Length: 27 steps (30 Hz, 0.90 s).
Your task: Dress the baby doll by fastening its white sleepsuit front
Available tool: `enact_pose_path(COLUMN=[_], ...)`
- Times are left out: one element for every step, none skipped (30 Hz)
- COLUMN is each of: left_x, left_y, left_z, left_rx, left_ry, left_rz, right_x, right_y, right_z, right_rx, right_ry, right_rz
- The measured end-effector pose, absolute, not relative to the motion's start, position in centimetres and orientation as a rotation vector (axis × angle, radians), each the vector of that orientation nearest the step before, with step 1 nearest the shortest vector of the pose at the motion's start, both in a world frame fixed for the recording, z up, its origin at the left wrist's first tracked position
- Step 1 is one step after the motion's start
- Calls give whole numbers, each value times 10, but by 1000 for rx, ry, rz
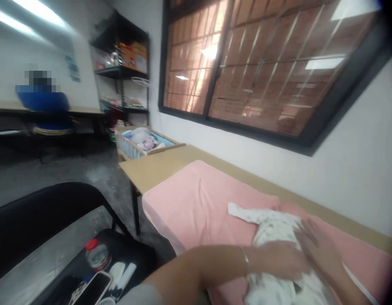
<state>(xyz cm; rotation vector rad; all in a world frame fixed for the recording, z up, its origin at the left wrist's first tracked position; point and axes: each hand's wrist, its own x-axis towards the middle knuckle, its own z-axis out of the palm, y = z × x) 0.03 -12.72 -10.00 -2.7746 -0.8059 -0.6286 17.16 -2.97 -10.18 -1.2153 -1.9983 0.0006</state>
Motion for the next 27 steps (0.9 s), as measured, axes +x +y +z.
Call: enact_pose_path(left_x=[1,2,2,1,0,-2,-4,-6,-8,-10,-11,-12,-13,-13,-13,-12,-11,-10,-9,-8,-7,-5,-4,-3,-3,-2,-2], left_y=[-128,-130,-133,-138,-144,-150,-156,-161,-165,-168,-170,-170,-170,-169,-167,-166,-165,-165,-165,-165,-165,-166,-166,-166,-166,-165,-165], left_z=[-103,-105,-104,-103,-100,-96,-92,-88,-84,-81,-77,-75,-72,-69,-67,-64,-61,-59,-57,-55,-53,-51,-50,-48,-47,-46,-45], left_rx=[-2705,-2682,-2681,-2685,-2690,-2699,-2702,-2723,-2735,-2752,-2766,-2783,-2790,-2801,-2814,-2820,-2819,-2814,-2806,-2796,-2787,-2776,-2766,-2755,-2743,-2732,-2721], left_ry=[-809,-803,-803,-832,-885,-929,-1005,-1059,-1076,-1070,-1064,-1050,-1046,-1034,-1021,-1019,-1031,-1051,-1079,-1111,-1143,-1174,-1203,-1227,-1249,-1267,-1282], left_rz=[-663,-697,-736,-767,-794,-813,-836,-809,-813,-820,-825,-824,-824,-816,-800,-782,-767,-753,-739,-726,-713,-701,-688,-677,-667,-657,-649], right_x=[172,170,166,162,157,153,151,150,151,154,158,163,168,174,179,184,190,195,200,205,210,214,219,222,225,228,229], right_y=[-37,-43,-49,-53,-57,-60,-63,-66,-70,-74,-78,-82,-87,-93,-98,-104,-109,-115,-119,-124,-127,-130,-132,-134,-136,-137,-137], right_z=[-98,-94,-90,-85,-81,-77,-72,-68,-63,-58,-52,-46,-40,-35,-29,-24,-20,-17,-14,-12,-11,-11,-11,-11,-12,-13,-15], right_rx=[-1295,-1313,-1286,-1244,-1238,-1241,-1254,-1264,-1277,-1291,-1306,-1320,-1337,-1347,-1350,-1349,-1346,-1344,-1345,-1350,-1356,-1360,-1364,-1366,-1366,-1366,-1365], right_ry=[-1921,-1861,-1866,-1981,-2059,-2106,-2105,-2074,-2059,-2043,-2029,-2010,-1985,-1966,-1951,-1930,-1910,-1887,-1866,-1847,-1836,-1831,-1830,-1827,-1823,-1814,-1802], right_rz=[1,-16,-15,41,103,146,177,186,164,138,113,85,57,31,8,-9,-20,-26,-29,-29,-28,-27,-23,-17,-9,-2,3])
